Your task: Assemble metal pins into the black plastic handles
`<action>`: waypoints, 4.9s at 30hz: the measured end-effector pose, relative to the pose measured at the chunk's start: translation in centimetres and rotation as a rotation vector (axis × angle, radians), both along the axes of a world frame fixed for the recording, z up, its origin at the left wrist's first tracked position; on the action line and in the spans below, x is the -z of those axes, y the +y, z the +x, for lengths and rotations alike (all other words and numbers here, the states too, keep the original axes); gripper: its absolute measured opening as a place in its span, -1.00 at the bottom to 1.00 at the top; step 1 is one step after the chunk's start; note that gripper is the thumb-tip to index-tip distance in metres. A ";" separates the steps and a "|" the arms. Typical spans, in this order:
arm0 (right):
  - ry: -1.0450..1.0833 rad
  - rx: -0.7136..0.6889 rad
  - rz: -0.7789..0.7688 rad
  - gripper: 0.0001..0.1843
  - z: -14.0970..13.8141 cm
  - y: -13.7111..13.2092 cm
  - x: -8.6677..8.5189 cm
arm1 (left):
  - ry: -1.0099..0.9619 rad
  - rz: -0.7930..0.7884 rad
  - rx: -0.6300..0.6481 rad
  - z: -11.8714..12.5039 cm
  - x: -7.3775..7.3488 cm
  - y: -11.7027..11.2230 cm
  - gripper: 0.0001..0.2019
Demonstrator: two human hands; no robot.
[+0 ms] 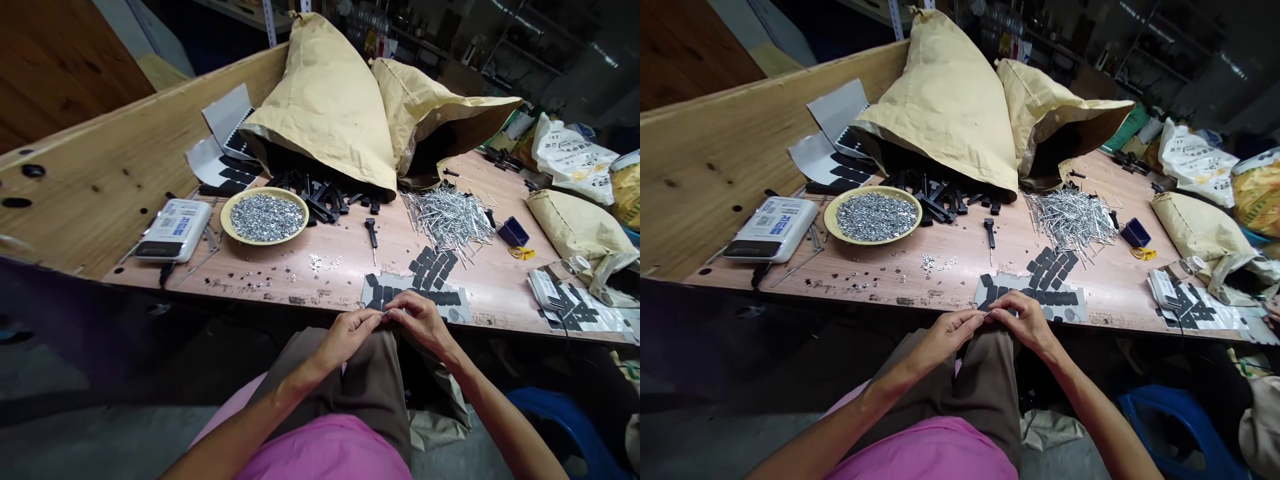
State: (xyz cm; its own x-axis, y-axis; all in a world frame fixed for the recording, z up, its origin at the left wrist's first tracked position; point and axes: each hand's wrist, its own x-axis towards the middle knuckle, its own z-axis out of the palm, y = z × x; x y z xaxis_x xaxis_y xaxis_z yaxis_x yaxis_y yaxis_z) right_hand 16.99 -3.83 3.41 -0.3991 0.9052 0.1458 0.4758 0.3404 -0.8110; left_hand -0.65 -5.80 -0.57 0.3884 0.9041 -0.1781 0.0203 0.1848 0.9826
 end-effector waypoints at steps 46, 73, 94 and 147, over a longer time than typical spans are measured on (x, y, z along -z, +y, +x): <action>-0.135 -0.127 0.094 -0.65 1.1 0.0 -0.4 | 0.002 0.024 0.129 -0.2 -0.3 0.5 -0.60; -0.505 -0.264 0.609 -0.55 1.0 -1.3 1.2 | 0.448 0.765 0.077 0.0 1.3 -0.9 -0.64; -0.679 -0.243 0.486 -0.48 0.6 -0.8 -0.2 | 0.252 0.427 0.004 0.7 0.4 -0.7 -0.73; 0.411 0.559 -0.136 -0.62 -4.2 -7.3 4.1 | -0.522 -0.159 -0.269 4.2 -1.2 -1.3 -0.71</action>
State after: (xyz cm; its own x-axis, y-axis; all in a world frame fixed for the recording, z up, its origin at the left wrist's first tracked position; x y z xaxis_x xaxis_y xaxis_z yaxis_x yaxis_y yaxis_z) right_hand 12.82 -11.11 -0.69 0.1939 0.9794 0.0565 0.1961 0.0177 -0.9804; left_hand 3.55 -7.06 0.66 0.2222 0.9606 -0.1671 -0.5244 0.2622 0.8101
